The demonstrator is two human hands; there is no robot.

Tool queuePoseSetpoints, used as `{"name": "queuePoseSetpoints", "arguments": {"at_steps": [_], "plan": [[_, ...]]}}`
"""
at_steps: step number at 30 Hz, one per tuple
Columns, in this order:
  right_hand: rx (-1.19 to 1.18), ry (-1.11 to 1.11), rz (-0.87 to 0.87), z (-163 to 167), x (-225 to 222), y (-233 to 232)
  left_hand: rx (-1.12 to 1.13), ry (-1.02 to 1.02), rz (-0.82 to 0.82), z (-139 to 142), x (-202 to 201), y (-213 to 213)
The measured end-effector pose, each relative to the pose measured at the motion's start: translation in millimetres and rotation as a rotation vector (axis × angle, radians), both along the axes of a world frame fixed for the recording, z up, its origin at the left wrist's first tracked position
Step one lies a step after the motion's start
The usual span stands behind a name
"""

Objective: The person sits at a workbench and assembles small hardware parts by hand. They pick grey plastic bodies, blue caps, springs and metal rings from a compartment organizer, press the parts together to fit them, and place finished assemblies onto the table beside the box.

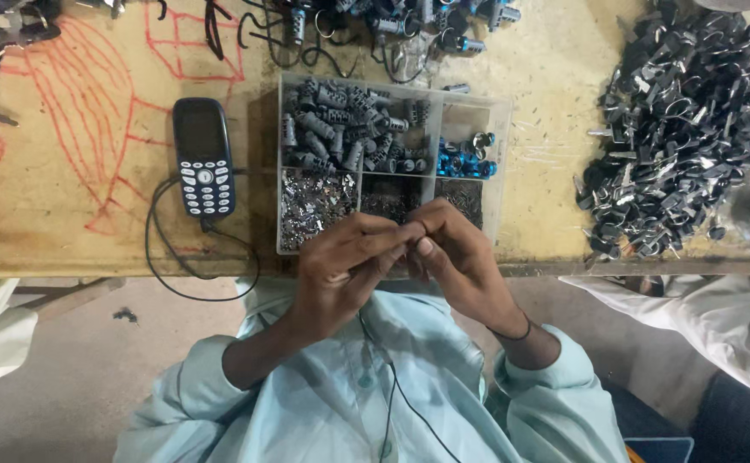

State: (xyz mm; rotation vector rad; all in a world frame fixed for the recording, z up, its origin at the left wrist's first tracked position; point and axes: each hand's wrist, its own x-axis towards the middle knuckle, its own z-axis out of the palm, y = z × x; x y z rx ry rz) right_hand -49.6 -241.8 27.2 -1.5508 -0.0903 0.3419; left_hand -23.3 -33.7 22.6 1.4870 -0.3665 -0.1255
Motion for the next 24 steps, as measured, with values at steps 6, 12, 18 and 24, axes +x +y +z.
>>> {"name": "queuePoseSetpoints", "arguments": {"at_steps": [6, 12, 18, 24], "plan": [[-0.051, -0.053, 0.067, 7, 2, 1, 0.000, -0.106, 0.045, -9, -4, 2], [0.071, 0.111, 0.012, 8, -6, 4, -0.045, -0.111, -0.074, -11, -2, 7], [0.310, 0.224, 0.008, 1, -10, 7, -0.175, 0.030, -0.101, -7, -4, 5], [-0.179, -0.250, -0.056, 3, -14, 14, -0.043, -0.103, -0.047, 2, -3, 6]]}}
